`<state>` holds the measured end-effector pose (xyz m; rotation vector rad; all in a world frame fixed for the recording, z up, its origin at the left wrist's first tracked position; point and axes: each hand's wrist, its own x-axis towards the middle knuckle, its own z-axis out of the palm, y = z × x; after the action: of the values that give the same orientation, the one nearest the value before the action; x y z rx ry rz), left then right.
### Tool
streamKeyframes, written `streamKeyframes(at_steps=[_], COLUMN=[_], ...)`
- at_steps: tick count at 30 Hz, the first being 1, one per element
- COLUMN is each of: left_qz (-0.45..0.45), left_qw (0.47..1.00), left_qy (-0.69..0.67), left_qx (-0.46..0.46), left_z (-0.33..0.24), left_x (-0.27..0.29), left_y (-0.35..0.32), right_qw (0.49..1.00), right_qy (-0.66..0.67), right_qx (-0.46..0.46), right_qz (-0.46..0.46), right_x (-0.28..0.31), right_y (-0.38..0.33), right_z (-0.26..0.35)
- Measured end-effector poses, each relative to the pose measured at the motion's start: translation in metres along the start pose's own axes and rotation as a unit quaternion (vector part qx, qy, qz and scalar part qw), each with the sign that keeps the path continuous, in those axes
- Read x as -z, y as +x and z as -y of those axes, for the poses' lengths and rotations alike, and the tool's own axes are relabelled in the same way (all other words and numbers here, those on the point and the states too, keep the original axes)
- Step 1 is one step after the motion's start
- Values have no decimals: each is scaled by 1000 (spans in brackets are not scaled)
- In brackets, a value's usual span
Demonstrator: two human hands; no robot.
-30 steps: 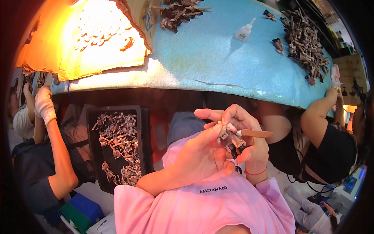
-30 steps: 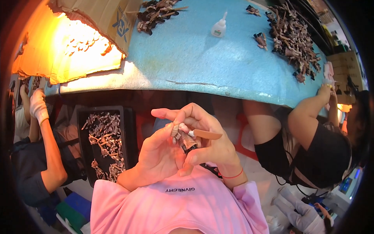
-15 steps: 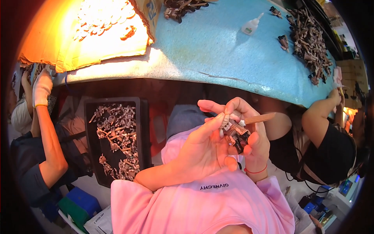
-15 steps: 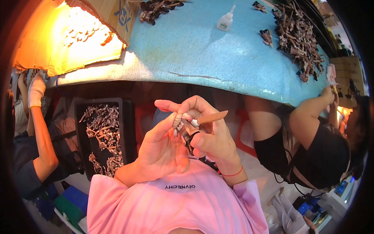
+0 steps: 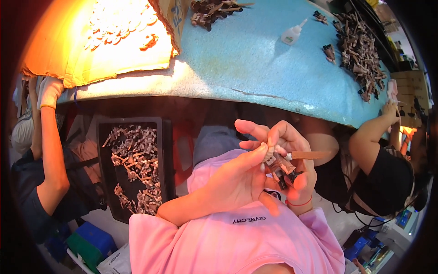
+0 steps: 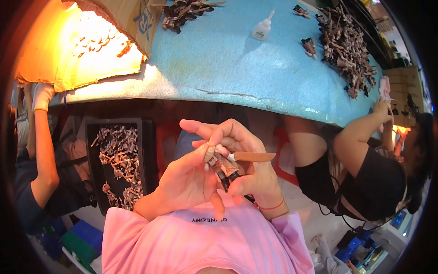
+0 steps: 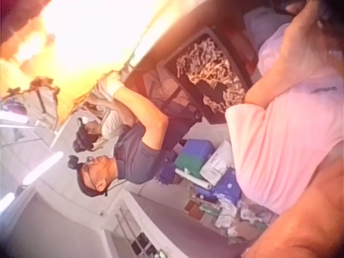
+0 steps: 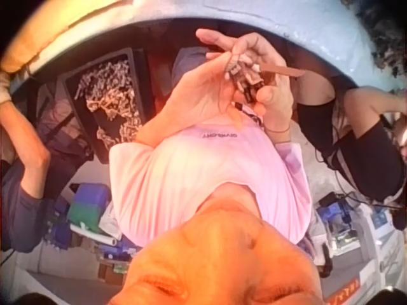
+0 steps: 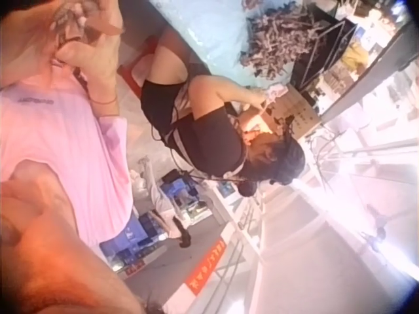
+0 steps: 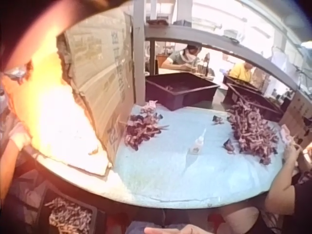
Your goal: The person applies adhesive to miniature toy figurine components using a squeeze bottle and attaches the pieces together by hand to assemble the figurines.
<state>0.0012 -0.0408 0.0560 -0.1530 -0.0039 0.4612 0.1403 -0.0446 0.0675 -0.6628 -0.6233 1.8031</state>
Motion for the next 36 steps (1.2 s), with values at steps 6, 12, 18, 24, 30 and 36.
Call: streamKeyframes(at_steps=[6, 12, 18, 24, 30, 36], left_qz=[-34, 3, -66, -45, -65, -88], left_qw=[998, 987, 909, 772, 666, 562], left_qy=[14, 112, 340, 516, 614, 699], left_qx=[-48, -112, -233, -368, -419, -432], left_z=[8, 6, 8, 10, 9, 8], left_x=[2, 1, 7, 3, 1, 0], left_y=[-2, -2, -3, -3, -8, -12], right_qw=[998, 994, 988, 989, 992, 995], right_qy=[-7, -26, -129, -131, -108, -65], right_qx=[15, 75, 79, 71, 55, 59], right_qz=[57, 79, -19, -8, 35, 46], right_x=[8, 6, -1, -11, -11, -14], right_y=[2, 1, -19, -25, -22, -22], right_z=[-3, -4, 10, 11, 8, 6])
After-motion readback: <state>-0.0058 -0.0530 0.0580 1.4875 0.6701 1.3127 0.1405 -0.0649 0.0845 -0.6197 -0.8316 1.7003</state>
